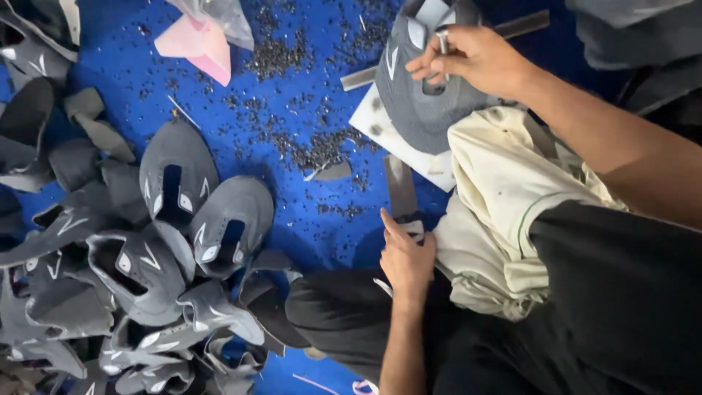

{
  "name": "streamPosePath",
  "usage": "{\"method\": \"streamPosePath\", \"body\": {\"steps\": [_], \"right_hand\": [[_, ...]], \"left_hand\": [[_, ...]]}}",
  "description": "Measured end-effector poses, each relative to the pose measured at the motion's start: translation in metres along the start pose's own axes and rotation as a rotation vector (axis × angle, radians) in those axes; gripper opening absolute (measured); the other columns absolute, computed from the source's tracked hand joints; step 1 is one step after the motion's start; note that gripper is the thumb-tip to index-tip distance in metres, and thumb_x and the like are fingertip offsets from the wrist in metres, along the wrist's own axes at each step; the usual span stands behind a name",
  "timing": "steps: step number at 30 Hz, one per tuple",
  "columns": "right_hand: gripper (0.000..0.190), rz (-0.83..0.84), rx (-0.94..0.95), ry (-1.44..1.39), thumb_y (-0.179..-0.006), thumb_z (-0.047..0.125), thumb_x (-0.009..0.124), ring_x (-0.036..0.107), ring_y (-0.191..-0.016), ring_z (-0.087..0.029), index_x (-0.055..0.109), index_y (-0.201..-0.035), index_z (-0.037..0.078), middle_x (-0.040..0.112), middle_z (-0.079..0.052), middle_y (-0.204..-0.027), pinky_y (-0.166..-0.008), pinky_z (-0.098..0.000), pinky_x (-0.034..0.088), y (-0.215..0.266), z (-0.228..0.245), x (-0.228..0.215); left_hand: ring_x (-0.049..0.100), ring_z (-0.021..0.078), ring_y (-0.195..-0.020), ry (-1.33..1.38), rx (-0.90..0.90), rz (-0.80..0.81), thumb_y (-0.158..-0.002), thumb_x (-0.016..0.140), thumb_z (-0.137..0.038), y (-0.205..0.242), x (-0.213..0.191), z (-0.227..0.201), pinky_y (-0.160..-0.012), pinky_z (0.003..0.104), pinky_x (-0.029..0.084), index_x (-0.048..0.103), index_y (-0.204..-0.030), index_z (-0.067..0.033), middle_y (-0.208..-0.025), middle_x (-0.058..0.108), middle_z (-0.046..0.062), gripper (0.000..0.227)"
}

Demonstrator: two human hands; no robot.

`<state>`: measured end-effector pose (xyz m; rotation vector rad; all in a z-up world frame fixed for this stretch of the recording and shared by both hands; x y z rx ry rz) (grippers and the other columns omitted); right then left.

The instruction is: Punching decorative or functional holes into shoe upper components using a hand punch and mallet.

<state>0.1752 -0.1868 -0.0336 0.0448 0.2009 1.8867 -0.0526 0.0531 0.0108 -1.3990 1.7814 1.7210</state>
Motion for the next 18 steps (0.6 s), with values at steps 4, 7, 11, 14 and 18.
{"method": "streamPosePath", "body": {"steps": [4,7,11,14,18], "right_hand": [[0.005,0.127,0.034,-0.084,-0.106,0.0,0.049,0.071,-0.118,-0.028,0.052,-0.107,-0.004,0.069,-0.021,-0.126,-0.094,-0.0339,0.061,-0.01,-0.034,0.004],[0.004,0.154,0.05,-0.114,-0.105,-0.001,0.048,0.071,-0.119,-0.028,0.051,-0.107,-0.003,0.07,-0.021,-0.125,-0.095,-0.0342,0.061,-0.009,-0.036,0.003],[0.004,0.141,-0.139,0.0,-0.107,-0.003,0.049,0.072,-0.117,-0.029,0.053,-0.105,-0.004,0.071,-0.021,-0.126,-0.095,-0.0355,0.059,0.004,-0.034,0.007],[0.001,0.082,-0.222,0.152,-0.102,-0.006,0.056,0.072,-0.117,-0.028,0.054,-0.102,-0.006,0.072,-0.019,-0.121,-0.098,-0.035,0.06,0.017,-0.037,0.015],[0.009,0.055,-0.334,0.293,-0.102,-0.009,0.055,0.072,-0.113,-0.027,0.061,-0.107,-0.007,0.072,-0.018,-0.128,-0.092,-0.033,0.06,0.021,-0.031,0.014]], "left_hand": [[0.07,0.0425,-0.094,0.248,-0.012,-0.007,-0.073,0.083,-0.032,0.002,0.017,0.038,-0.082,0.045,0.055,0.041,-0.145,0.0003,-0.112,0.069,0.025,0.089],[0.074,0.032,-0.091,0.551,-0.032,0.02,-0.074,0.082,-0.029,0.013,0.017,0.056,-0.084,0.039,0.057,0.05,-0.14,-0.0011,-0.1,0.075,0.018,0.079],[0.066,0.0208,-0.084,0.7,0.045,-0.123,-0.074,0.082,-0.021,0.022,-0.023,0.037,-0.082,0.035,0.056,0.052,-0.135,0.0011,-0.095,0.071,0.013,0.072],[0.064,0.0174,-0.082,0.713,0.239,-0.282,-0.072,0.083,-0.021,0.038,-0.11,-0.016,-0.079,0.031,0.056,0.05,-0.137,0.0019,-0.094,0.068,0.008,0.077],[0.063,0.0162,-0.076,0.897,0.44,-0.489,-0.069,0.084,-0.022,0.048,-0.141,-0.053,-0.075,0.028,0.054,0.048,-0.135,0.0003,-0.088,0.066,0.006,0.078]]}}
Point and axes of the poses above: each hand's wrist, its own y-axis away from the middle knuckle, its own x-axis out of the palm, z = x × y, the point moved 2 cm from there along -y, towards the middle knuckle
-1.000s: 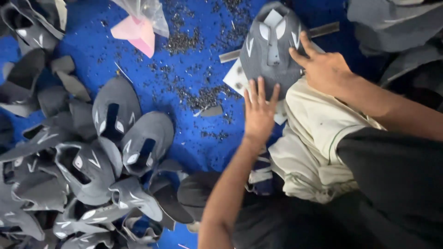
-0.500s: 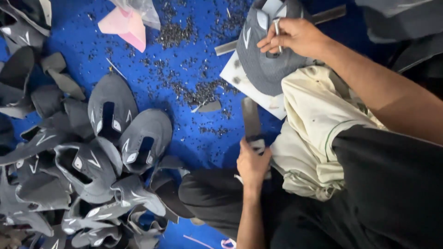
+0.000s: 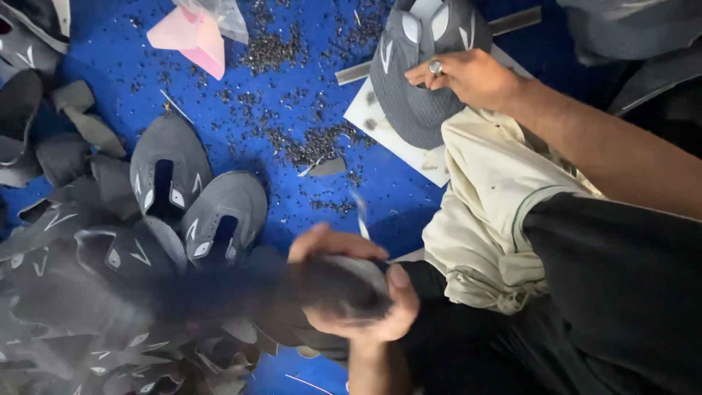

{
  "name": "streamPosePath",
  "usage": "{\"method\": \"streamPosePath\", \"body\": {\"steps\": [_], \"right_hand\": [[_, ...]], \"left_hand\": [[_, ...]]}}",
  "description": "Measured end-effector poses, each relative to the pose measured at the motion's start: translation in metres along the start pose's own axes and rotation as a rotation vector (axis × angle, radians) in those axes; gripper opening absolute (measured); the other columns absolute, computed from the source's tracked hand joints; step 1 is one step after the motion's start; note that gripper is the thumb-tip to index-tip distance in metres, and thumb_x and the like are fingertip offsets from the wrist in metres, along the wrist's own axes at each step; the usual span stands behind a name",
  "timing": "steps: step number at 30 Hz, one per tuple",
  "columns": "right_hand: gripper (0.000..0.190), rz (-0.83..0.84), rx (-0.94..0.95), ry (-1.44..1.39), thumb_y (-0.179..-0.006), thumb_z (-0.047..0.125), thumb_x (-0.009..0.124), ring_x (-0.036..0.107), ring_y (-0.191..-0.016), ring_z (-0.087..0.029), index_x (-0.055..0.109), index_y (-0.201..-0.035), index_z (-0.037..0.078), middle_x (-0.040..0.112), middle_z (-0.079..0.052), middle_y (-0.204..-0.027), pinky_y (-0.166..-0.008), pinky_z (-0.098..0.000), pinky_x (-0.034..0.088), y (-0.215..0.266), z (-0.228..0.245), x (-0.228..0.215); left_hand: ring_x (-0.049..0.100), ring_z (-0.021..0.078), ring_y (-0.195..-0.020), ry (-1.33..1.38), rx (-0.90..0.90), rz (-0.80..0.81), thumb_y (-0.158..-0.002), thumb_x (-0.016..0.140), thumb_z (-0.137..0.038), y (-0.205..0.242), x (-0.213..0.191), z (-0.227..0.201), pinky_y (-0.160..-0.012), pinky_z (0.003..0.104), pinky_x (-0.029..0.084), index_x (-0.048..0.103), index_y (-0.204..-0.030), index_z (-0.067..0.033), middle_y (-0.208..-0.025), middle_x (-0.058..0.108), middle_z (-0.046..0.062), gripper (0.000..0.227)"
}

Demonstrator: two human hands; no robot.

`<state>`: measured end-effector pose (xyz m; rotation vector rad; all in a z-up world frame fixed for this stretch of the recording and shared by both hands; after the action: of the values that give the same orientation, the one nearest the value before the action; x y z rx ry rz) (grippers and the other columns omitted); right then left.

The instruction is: Punching decorative or functional holes into shoe upper components using a hand punch and mallet.

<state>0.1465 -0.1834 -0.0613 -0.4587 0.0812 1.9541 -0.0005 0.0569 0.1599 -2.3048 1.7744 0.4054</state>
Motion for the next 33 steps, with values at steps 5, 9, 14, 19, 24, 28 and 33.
{"method": "streamPosePath", "body": {"steps": [5,9,14,19,24,28,33], "right_hand": [[0.025,0.035,-0.095,-0.005,-0.097,-0.007,0.057,0.071,-0.112,-0.028,0.064,-0.121,-0.006,0.071,-0.017,-0.125,-0.092,-0.0337,0.06,-0.006,0.022,-0.007],[0.046,0.079,0.078,0.369,-0.093,-0.006,0.059,0.075,-0.092,-0.027,0.075,-0.133,0.009,0.077,-0.016,-0.107,-0.088,-0.0353,0.062,0.004,-0.022,0.001],[0.014,-0.233,0.266,-0.777,-0.121,0.009,0.049,0.075,-0.11,-0.024,0.059,-0.115,0.0,0.073,-0.017,-0.122,-0.102,-0.0349,0.062,-0.03,-0.029,-0.027],[0.012,-0.053,0.338,-0.403,-0.111,0.002,0.047,0.074,-0.11,-0.025,0.056,-0.107,-0.004,0.074,-0.018,-0.116,-0.091,-0.0341,0.062,-0.027,-0.025,-0.014],[0.01,-0.124,0.178,-0.208,-0.109,-0.004,0.05,0.075,-0.112,-0.024,0.059,-0.108,-0.008,0.074,-0.016,-0.119,-0.095,-0.0312,0.063,-0.008,-0.002,-0.002],[0.019,-0.174,0.061,0.057,-0.104,0.0,0.056,0.075,-0.101,-0.022,0.071,-0.116,-0.003,0.076,-0.014,-0.111,-0.089,-0.0335,0.06,-0.017,-0.002,-0.004],[0.022,-0.254,0.355,-0.13,-0.106,0.001,0.053,0.074,-0.097,-0.023,0.074,-0.111,-0.001,0.077,-0.014,-0.105,-0.088,-0.0349,0.06,-0.01,-0.043,-0.002]], "left_hand": [[0.062,0.0304,-0.073,-0.173,0.206,0.089,-0.068,0.081,-0.015,0.0,0.076,0.114,-0.075,0.034,0.05,0.058,-0.084,-0.0048,-0.08,0.062,0.013,0.031],[0.071,0.0332,-0.072,-0.45,-0.347,0.322,-0.074,0.082,-0.025,0.006,0.081,0.127,-0.067,0.037,0.054,0.063,-0.095,-0.0037,-0.076,0.071,0.012,0.036],[0.071,0.0134,-0.066,-0.196,-0.298,0.112,-0.073,0.081,-0.017,0.011,0.051,0.087,-0.063,0.029,0.057,0.063,-0.094,-0.002,-0.075,0.073,0.006,0.031],[0.056,0.0091,-0.066,0.05,-0.135,0.048,-0.075,0.082,-0.013,0.002,0.022,0.017,-0.063,0.025,0.05,0.059,-0.096,-0.0053,-0.076,0.063,0.0,0.031],[0.059,0.0147,-0.07,0.449,0.343,0.019,-0.082,0.077,-0.013,-0.022,0.037,-0.019,-0.062,0.027,0.051,0.041,-0.099,-0.0092,-0.087,0.058,0.004,0.04],[0.066,0.0317,-0.07,-0.165,0.1,0.154,-0.07,0.082,-0.014,-0.023,0.094,0.105,-0.067,0.042,0.052,0.054,-0.092,-0.0059,-0.081,0.064,0.012,0.037],[0.075,0.0204,-0.069,-0.248,-0.306,0.215,-0.074,0.083,-0.024,0.008,0.078,0.109,-0.066,0.035,0.059,0.06,-0.089,-0.0029,-0.077,0.072,0.008,0.034]]}}
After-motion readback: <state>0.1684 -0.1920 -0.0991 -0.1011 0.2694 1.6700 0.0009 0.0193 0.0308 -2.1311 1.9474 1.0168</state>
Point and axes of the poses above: each hand's wrist, its own y-axis away from the middle knuckle, its own x-axis out of the palm, z = x × y, the point moved 2 cm from there along -y, towards the middle knuckle
